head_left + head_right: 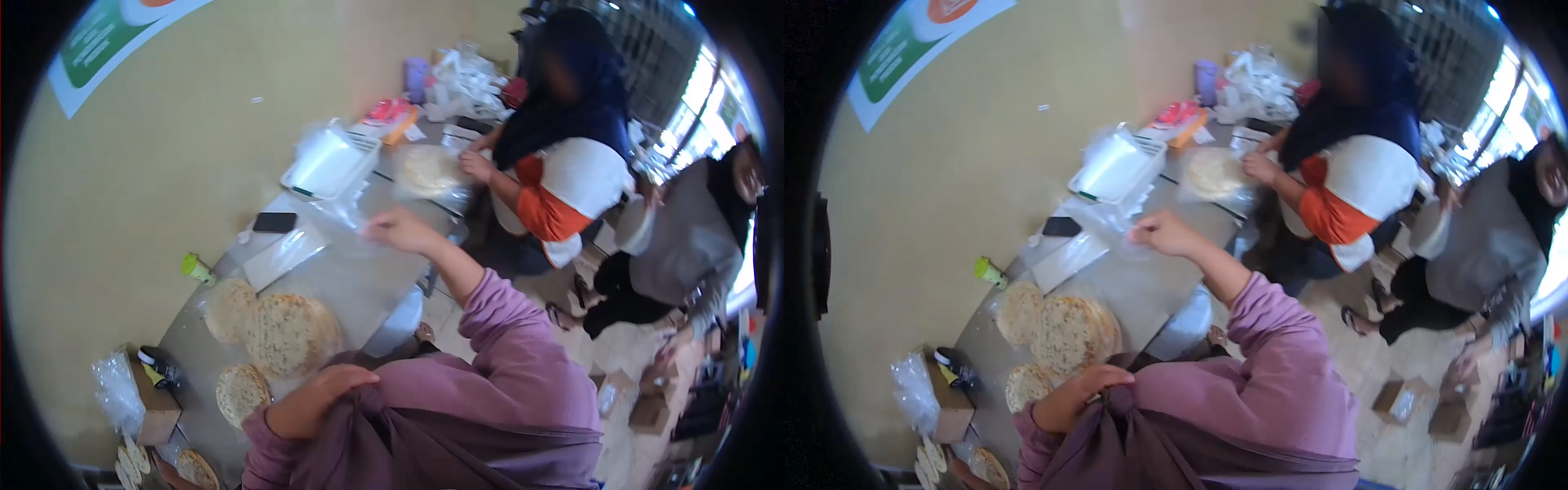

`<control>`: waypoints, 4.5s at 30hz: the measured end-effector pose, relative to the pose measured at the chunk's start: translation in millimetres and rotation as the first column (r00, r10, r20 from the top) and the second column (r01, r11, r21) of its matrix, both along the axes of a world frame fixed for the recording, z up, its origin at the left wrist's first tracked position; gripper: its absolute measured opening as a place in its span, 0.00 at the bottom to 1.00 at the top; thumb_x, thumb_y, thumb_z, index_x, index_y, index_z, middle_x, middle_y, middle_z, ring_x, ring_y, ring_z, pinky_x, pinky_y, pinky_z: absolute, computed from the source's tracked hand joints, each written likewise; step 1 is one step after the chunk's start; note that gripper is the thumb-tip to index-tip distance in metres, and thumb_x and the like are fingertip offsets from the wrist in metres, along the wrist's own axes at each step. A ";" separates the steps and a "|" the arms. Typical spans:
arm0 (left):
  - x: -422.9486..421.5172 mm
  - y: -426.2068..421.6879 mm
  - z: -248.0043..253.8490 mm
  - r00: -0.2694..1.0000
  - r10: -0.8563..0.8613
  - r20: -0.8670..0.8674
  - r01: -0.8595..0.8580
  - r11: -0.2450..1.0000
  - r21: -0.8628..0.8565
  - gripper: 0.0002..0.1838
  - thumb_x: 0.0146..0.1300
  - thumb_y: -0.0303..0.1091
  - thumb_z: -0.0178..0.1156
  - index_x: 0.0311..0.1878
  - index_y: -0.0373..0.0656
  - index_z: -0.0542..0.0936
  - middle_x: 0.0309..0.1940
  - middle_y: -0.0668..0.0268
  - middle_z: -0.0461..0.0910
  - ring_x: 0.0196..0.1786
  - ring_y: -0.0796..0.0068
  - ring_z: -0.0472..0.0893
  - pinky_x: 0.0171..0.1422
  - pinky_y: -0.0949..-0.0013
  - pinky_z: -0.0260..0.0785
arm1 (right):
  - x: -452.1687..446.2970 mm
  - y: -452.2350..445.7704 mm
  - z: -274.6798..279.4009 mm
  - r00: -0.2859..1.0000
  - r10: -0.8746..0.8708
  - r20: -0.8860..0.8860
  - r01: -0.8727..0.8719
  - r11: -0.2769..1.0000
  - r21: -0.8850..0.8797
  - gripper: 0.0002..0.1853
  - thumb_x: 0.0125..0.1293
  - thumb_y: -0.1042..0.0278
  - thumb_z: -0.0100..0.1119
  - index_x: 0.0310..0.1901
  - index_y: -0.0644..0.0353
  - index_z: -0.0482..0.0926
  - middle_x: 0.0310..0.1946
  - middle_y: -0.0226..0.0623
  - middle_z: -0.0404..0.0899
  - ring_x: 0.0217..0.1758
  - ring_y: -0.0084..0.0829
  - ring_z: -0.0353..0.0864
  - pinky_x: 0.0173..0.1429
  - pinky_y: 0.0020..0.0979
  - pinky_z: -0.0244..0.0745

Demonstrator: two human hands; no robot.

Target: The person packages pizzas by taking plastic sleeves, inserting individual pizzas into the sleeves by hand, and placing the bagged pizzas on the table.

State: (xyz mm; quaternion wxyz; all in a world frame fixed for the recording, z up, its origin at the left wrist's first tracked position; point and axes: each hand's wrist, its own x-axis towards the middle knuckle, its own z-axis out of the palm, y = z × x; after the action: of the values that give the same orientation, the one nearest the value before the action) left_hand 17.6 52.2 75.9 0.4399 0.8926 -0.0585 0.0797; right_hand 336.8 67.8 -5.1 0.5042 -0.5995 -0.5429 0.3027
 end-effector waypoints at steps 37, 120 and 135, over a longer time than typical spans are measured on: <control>-40.1 55.1 -92.4 0.324 0.942 0.085 -0.405 0.220 -0.887 0.13 0.63 0.38 0.55 0.42 0.37 0.70 0.37 0.66 0.72 0.44 0.74 0.71 0.53 0.71 0.63 | -127.4 -42.3 -30.7 0.115 0.432 -0.895 -0.663 0.704 0.255 0.24 0.62 0.68 0.55 0.59 0.62 0.63 0.46 0.45 0.76 0.48 0.37 0.78 0.49 0.35 0.75; -65.0 -172.3 38.6 -0.855 0.412 -0.316 -0.322 -0.898 -0.299 0.33 0.48 0.14 0.38 0.62 0.34 0.63 0.58 0.52 0.68 0.61 0.61 0.69 0.43 0.75 0.74 | -257.1 342.1 -195.2 0.684 0.102 -0.722 -0.643 0.553 -0.531 0.17 0.49 0.65 0.66 0.39 0.65 0.77 0.31 0.41 0.79 0.32 0.35 0.80 0.32 0.35 0.77; -85.0 -72.6 108.0 -0.740 0.547 0.391 -0.402 -0.826 0.395 0.29 0.53 0.19 0.44 0.62 0.34 0.62 0.61 0.53 0.64 0.59 0.58 0.70 0.55 0.62 0.70 | -232.0 359.5 -155.1 0.140 0.030 -0.990 -0.820 0.563 -0.099 0.18 0.58 0.69 0.58 0.50 0.63 0.70 0.49 0.42 0.75 0.52 0.36 0.75 0.58 0.38 0.70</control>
State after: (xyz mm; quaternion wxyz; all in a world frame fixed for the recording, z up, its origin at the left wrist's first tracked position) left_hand -67.3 -20.4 183.9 -0.1772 0.4061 0.8507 0.2829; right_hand 104.8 427.4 -160.3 0.3486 -0.2309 -0.1607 0.8940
